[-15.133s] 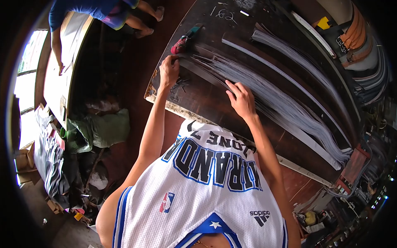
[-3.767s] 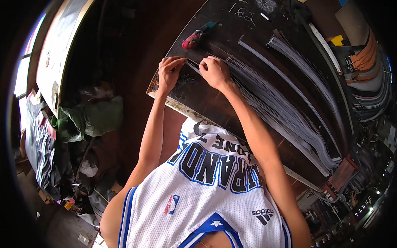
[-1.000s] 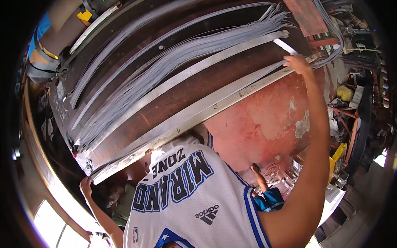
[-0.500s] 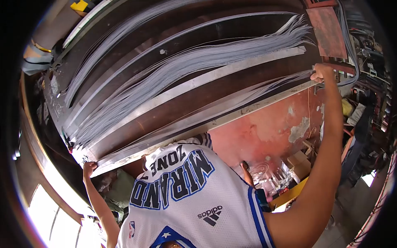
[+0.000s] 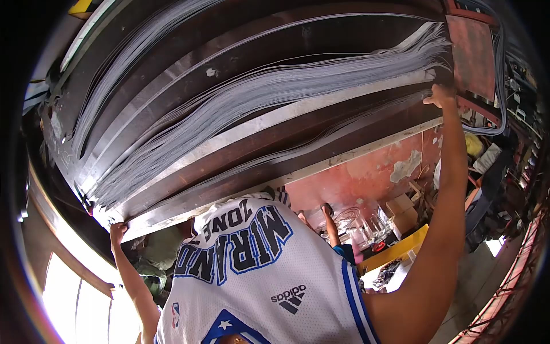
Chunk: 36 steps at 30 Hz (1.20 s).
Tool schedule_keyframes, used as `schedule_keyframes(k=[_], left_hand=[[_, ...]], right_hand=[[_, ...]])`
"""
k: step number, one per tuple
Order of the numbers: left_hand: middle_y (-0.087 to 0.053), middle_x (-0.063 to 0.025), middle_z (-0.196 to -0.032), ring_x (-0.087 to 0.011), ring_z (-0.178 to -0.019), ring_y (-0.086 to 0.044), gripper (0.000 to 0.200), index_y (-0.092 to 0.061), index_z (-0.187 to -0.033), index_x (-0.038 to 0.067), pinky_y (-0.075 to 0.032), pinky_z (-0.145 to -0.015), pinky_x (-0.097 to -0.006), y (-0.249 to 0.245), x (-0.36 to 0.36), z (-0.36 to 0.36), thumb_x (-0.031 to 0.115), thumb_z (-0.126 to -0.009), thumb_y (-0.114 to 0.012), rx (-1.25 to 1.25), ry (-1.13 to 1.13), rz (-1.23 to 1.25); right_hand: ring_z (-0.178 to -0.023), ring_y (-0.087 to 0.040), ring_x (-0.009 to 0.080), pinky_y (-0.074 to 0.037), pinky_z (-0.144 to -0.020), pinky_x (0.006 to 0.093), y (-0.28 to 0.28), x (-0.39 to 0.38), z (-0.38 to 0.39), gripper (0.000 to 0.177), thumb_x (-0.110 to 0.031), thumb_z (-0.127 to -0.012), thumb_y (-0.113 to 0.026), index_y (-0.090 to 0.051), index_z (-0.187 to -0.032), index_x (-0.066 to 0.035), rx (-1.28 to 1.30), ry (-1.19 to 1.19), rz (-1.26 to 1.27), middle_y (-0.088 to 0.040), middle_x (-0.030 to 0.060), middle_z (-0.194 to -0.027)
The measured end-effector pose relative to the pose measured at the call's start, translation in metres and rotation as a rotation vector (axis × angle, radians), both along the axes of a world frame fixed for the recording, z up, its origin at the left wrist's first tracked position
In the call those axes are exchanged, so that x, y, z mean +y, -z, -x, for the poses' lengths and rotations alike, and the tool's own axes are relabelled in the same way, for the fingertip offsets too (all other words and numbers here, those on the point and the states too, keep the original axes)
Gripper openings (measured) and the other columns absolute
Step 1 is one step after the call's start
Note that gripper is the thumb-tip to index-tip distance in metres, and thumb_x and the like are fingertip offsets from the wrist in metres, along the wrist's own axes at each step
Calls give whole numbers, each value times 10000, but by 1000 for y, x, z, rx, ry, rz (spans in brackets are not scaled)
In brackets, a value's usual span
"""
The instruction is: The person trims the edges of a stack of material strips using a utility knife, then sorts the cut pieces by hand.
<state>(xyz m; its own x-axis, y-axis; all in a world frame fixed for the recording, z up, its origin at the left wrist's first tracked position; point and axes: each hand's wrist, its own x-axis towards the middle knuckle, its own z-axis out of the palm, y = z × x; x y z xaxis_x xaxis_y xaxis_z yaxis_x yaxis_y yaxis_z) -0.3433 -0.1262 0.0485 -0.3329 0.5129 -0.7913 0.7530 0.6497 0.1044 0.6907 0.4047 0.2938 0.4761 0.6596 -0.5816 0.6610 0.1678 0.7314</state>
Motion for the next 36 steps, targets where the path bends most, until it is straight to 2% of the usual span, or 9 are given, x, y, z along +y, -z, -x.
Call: schedule_keyframes(k=[7,10,13,16,22,27,30,33,36], left_hand=[[-691,-171,-718,-231,-651,-642,180,-737,-877,5,-463,-611,-414,35,-7,33,152,-780,-704,-4,228,62],[-667,-160,-674,-204,-624,-621,192,-738,-859,5,-453,-603,-412,39,-16,37,175,-773,-711,-39,116,-25],[-693,-134,-708,-197,-667,-647,212,-747,-920,9,-485,-652,-388,33,-5,22,157,-770,-720,-31,-11,-136],[-718,-159,-785,-229,-723,-682,225,-747,-959,10,-508,-708,-376,17,14,10,121,-765,-724,-24,2,-94],[-725,-170,-823,-251,-771,-702,257,-738,-989,1,-515,-739,-396,-3,39,-9,133,-769,-734,-4,0,-91],[-723,-185,-850,-268,-801,-710,256,-731,-976,7,-514,-728,-402,5,30,-9,165,-774,-743,-3,19,-273],[-698,-191,-815,-358,-759,-674,270,-724,-913,18,-504,-689,-432,39,13,27,263,-801,-701,-32,310,-265],[-693,-180,-774,-246,-702,-675,235,-723,-925,0,-486,-649,-389,39,12,25,179,-776,-689,-136,-4,-307],[-687,-178,-751,-206,-692,-661,242,-721,-950,-14,-478,-640,-378,22,17,17,129,-762,-669,-30,39,-272]], right_hand=[[-1275,-525,368,-439,-1056,428,-4,-5,29,594,-241,-743,-824,-608,-1239,4,75,-304,-138,-576,193,-1342],[-1061,-627,389,-508,-883,439,23,-15,57,350,-186,-817,-755,-648,-1101,-10,425,-328,-316,-668,180,-1097],[-893,-660,372,-519,-785,442,51,-99,213,196,-173,-860,-717,-668,-995,-39,1033,-572,-561,-679,168,-955],[-928,-650,289,-549,-797,385,111,-175,323,237,-172,-805,-767,-682,-1008,-83,1618,-599,-281,-662,83,-1049],[-1046,-569,244,-456,-977,408,181,-203,375,371,-217,-786,-764,-617,-1117,-137,1590,-941,-182,-567,69,-1151],[-954,-582,217,-508,-861,360,193,-182,380,408,-236,-770,-768,-600,-1129,-142,1520,-1110,-214,-541,42,-1030],[-940,-584,221,-518,-840,360,194,-173,376,434,-243,-759,-767,-593,-1141,-133,1550,-1124,-250,-543,43,-1023],[-950,-584,233,-517,-845,370,193,-171,376,424,-275,-766,-764,-561,-1094,-98,1443,-1090,-213,-540,67,-1027],[-955,-588,246,-520,-858,377,193,-159,360,389,-267,-771,-761,-577,-1067,-93,1413,-1041,-171,-546,74,-1052]])
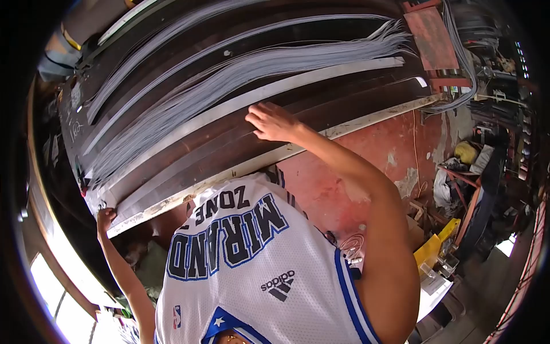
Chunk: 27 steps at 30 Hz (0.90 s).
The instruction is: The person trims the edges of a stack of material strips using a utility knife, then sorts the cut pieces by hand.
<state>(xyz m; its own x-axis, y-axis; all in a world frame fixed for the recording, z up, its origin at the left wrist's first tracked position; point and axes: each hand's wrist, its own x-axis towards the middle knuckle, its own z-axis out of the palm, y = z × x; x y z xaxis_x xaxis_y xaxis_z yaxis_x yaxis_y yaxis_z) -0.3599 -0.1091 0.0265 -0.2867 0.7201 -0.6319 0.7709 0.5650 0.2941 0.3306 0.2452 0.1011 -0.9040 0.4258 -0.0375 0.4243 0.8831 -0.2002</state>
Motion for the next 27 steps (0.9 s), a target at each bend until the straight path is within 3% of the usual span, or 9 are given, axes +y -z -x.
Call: schedule_keyframes(k=[5,10,11,16,27], left_hand=[[-702,-205,-835,-320,-784,-683,286,-722,-996,-12,-514,-723,-406,17,-35,20,138,-754,-700,78,-48,-66],[-531,-220,-655,-251,-570,-493,193,-621,-783,-51,-371,-574,-439,-6,-10,4,125,-735,-681,35,13,16],[-545,-207,-651,-226,-572,-480,164,-630,-806,-59,-383,-577,-427,0,-14,11,89,-748,-673,6,-35,12],[-688,-194,-793,-222,-712,-637,234,-686,-975,-65,-485,-676,-382,-3,-15,16,43,-767,-680,-1,-110,10],[-705,-175,-910,-236,-859,-673,288,-699,-1074,-16,-517,-760,-372,3,-39,22,24,-788,-708,83,-137,37]], right_hand=[[-1022,-600,283,-531,-860,392,-32,37,-80,394,-141,-758,-759,-593,-1110,-79,-10,159,127,-558,77,-1108],[-1037,-587,334,-513,-857,436,-67,79,-180,422,-37,-741,-735,-539,-1114,-74,-185,335,103,-540,103,-1099],[-1041,-585,342,-508,-862,444,-73,85,-194,426,-27,-741,-729,-528,-1114,-75,-232,380,97,-537,108,-1100],[-1042,-577,360,-487,-879,462,-88,103,-235,438,-11,-713,-727,-505,-1086,-71,-343,471,29,-527,122,-1111],[-1057,-543,349,-461,-935,456,-102,98,-253,448,-19,-709,-718,-499,-1094,-87,-420,436,45,-505,116,-1105]])
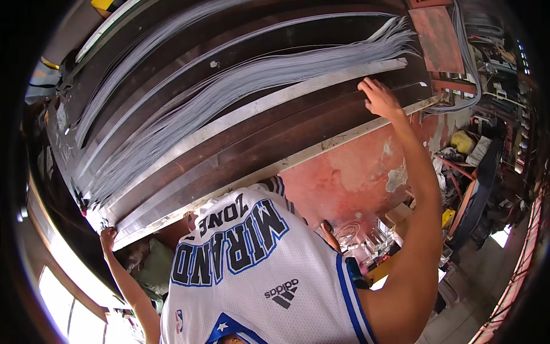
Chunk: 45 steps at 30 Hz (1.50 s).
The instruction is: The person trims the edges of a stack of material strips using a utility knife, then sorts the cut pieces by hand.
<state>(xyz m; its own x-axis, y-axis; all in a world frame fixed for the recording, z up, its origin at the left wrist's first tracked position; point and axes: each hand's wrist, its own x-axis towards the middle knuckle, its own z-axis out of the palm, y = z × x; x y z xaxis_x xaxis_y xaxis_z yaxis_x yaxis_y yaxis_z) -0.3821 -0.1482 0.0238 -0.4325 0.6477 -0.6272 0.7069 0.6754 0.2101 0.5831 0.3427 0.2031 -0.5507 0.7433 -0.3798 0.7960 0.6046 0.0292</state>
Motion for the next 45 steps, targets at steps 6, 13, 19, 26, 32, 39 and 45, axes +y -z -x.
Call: schedule_keyframes(k=[6,13,19,26,32,39,45], left_hand=[[-716,-171,-854,-224,-782,-685,226,-711,-1014,-19,-519,-717,-361,-9,-2,-10,24,-794,-689,45,-4,-57],[-712,-191,-910,-313,-843,-688,234,-701,-996,-33,-520,-771,-404,-7,-11,3,46,-776,-688,26,28,18],[-708,-188,-933,-316,-878,-688,290,-694,-1005,-24,-524,-798,-404,4,-28,16,67,-732,-722,103,-12,27],[-704,-182,-895,-295,-824,-683,240,-693,-964,-29,-520,-755,-388,2,-37,19,44,-736,-691,125,23,170],[-684,-205,-876,-344,-844,-678,253,-697,-961,-15,-516,-762,-415,3,-44,27,57,-718,-691,140,121,76],[-699,-215,-956,-354,-904,-681,298,-701,-1001,-34,-517,-819,-420,-10,-22,9,74,-724,-701,143,87,147],[-691,-218,-978,-363,-920,-669,312,-709,-1014,-20,-515,-825,-430,-1,-14,8,105,-728,-705,169,114,158]], right_hand=[[-1082,-539,372,-466,-953,465,1,13,-43,522,120,-673,-668,-470,-1123,-55,-199,122,-115,-513,144,-1133],[-1171,-523,345,-353,-1098,462,0,32,-94,594,83,-683,-702,-453,-1202,-68,-562,226,-214,-564,136,-1210],[-1189,-512,335,-302,-1149,474,-6,43,-111,555,10,-727,-717,-461,-1212,-70,-693,243,-220,-585,123,-1199],[-1180,-510,303,-373,-1060,457,-29,35,-113,587,-135,-668,-814,-516,-1173,-111,-691,216,-186,-574,98,-1169],[-1165,-506,323,-390,-1034,435,-44,35,-123,584,-164,-680,-815,-489,-1158,-84,-682,304,-25,-572,113,-1159],[-1198,-488,354,-383,-1060,451,-38,12,-79,605,-113,-724,-781,-491,-1255,-83,-344,127,-134,-515,126,-1275],[-1152,-516,374,-423,-1035,459,-9,1,-60,481,-63,-735,-728,-531,-1173,-63,-113,-47,-94,-527,131,-1182]])
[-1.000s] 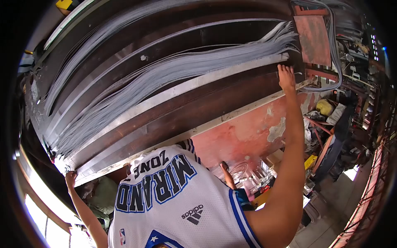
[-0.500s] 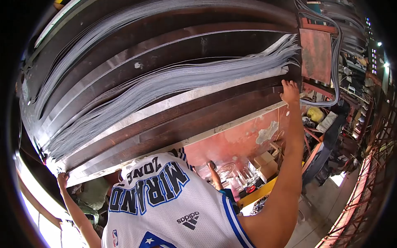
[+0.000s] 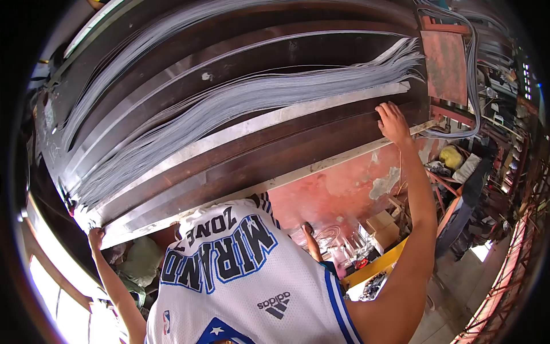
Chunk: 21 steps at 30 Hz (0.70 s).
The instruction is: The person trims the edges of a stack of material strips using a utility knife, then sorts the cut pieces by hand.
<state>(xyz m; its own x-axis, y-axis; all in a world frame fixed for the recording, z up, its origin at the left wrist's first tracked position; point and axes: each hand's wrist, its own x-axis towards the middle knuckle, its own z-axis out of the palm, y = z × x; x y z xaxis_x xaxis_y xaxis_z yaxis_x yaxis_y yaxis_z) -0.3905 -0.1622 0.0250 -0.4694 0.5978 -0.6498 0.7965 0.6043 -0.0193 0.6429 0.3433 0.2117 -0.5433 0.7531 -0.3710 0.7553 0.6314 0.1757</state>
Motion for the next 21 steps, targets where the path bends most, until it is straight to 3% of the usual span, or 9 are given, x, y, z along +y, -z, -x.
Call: schedule_keyframes(k=[4,5,6,7,10,13,15,18,21], left_hand=[[-692,-201,-849,-348,-831,-673,211,-717,-904,-11,-499,-734,-450,26,-15,10,146,-763,-724,-14,19,-49],[-691,-194,-803,-344,-794,-674,195,-718,-872,-7,-494,-711,-455,36,-23,17,166,-783,-718,-14,30,-98],[-683,-177,-729,-323,-703,-667,215,-725,-841,11,-484,-661,-457,32,-10,12,224,-821,-696,-15,16,126],[-674,-162,-674,-300,-631,-650,238,-735,-821,33,-472,-619,-452,49,-19,20,262,-846,-673,-60,89,36],[-685,-160,-724,-311,-689,-662,213,-744,-831,63,-485,-661,-449,68,-20,6,268,-820,-689,-55,169,-79],[-698,-163,-778,-320,-748,-673,192,-749,-853,70,-498,-704,-439,53,18,-26,246,-784,-715,-100,235,-82],[-706,-166,-814,-326,-786,-680,191,-752,-867,75,-507,-732,-433,43,37,-37,231,-759,-733,-126,219,-102],[-707,-164,-816,-325,-796,-685,231,-740,-913,48,-513,-743,-417,43,45,-45,201,-740,-743,-185,68,-169],[-710,-158,-838,-321,-822,-688,212,-730,-911,40,-513,-744,-417,43,54,-58,160,-737,-745,-176,18,-218]], right_hand=[[-1052,-530,354,-446,-939,458,-1,8,10,460,-73,-700,-742,-532,-1109,-73,30,11,28,-522,120,-1093],[-1080,-528,353,-440,-964,449,-2,8,15,457,-82,-699,-743,-535,-1106,-80,4,18,25,-528,121,-1115],[-1137,-522,350,-426,-1003,444,-2,7,17,467,-103,-705,-744,-538,-1125,-84,1,-7,-19,-543,124,-1181],[-1198,-508,348,-408,-1042,443,-1,9,15,497,-126,-718,-747,-543,-1170,-88,-53,21,-6,-545,127,-1266],[-1295,-462,357,-358,-1111,459,9,13,-9,576,-158,-753,-739,-523,-1283,-98,-155,41,-58,-504,143,-1407],[-1311,-448,361,-347,-1109,453,5,16,12,620,-59,-741,-751,-505,-1310,-73,-316,235,-19,-493,187,-1388],[-1261,-477,378,-378,-1070,472,28,20,-10,698,-54,-703,-782,-457,-1320,-76,-334,111,-201,-523,173,-1318],[-1245,-492,388,-397,-1047,478,10,-15,87,710,-11,-711,-769,-439,-1337,-69,-4,190,40,-517,183,-1315],[-1229,-510,388,-429,-1026,457,20,-49,157,577,1,-745,-745,-503,-1267,-50,221,-16,181,-539,179,-1288]])
